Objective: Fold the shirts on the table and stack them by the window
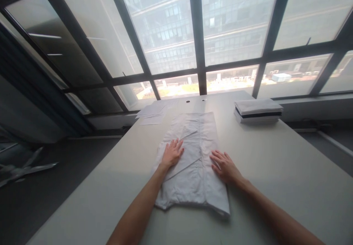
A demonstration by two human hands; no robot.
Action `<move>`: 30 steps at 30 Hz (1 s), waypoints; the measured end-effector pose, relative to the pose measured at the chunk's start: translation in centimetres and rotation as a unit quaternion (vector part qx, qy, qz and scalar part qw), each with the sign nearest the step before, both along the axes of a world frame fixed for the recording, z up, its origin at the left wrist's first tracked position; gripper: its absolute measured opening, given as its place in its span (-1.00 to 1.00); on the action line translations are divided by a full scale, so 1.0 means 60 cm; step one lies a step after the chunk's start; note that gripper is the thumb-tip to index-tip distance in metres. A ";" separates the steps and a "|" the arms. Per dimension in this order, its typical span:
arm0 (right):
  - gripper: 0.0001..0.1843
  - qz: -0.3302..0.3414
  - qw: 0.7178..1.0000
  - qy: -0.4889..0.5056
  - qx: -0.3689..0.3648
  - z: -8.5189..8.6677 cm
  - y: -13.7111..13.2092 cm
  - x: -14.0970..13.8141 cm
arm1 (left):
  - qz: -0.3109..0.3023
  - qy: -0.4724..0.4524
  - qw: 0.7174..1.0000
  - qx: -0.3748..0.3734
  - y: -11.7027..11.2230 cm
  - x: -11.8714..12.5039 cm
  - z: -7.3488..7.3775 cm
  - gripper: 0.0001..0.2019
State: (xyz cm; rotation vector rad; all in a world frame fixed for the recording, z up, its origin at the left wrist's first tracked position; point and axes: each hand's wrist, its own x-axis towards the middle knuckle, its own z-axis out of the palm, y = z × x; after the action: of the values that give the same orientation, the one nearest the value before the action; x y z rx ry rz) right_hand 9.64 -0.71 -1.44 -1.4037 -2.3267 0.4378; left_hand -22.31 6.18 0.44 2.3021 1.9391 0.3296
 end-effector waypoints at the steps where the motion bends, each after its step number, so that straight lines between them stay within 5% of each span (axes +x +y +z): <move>1: -0.51 -0.001 1.000 0.000 0.000 0.002 -0.001 -0.001 | 0.002 0.032 0.999 0.000 -0.001 0.000 -0.001 -0.47; 5: -0.62 -0.026 0.999 -0.014 0.024 0.019 -0.006 -0.004 | 0.004 0.097 0.995 0.001 -0.018 0.010 -0.002 -0.44; 12: -0.69 -0.142 0.985 -0.054 0.079 0.044 -0.012 0.006 | 0.036 0.068 0.996 0.045 -0.075 0.066 -0.031 -0.44; 19: -0.50 -0.002 0.998 -0.038 0.045 0.033 -0.025 -0.041 | 0.041 0.031 0.998 0.042 -0.076 0.075 -0.031 -0.44; 25: -0.52 -0.041 0.998 -0.045 0.021 0.024 -0.002 -0.081 | 0.062 0.029 0.997 0.035 -0.072 0.052 -0.020 -0.45; 30: -0.43 -0.054 0.988 0.137 0.037 0.042 0.032 -0.060 | 0.072 0.043 0.996 0.038 -0.073 0.025 -0.016 -0.47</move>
State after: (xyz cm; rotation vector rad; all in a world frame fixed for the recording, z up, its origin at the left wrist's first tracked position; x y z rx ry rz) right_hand 6.04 1.22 1.07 -1.3360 -2.0168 0.4754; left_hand -20.83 1.78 -0.54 2.2634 2.1761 0.3286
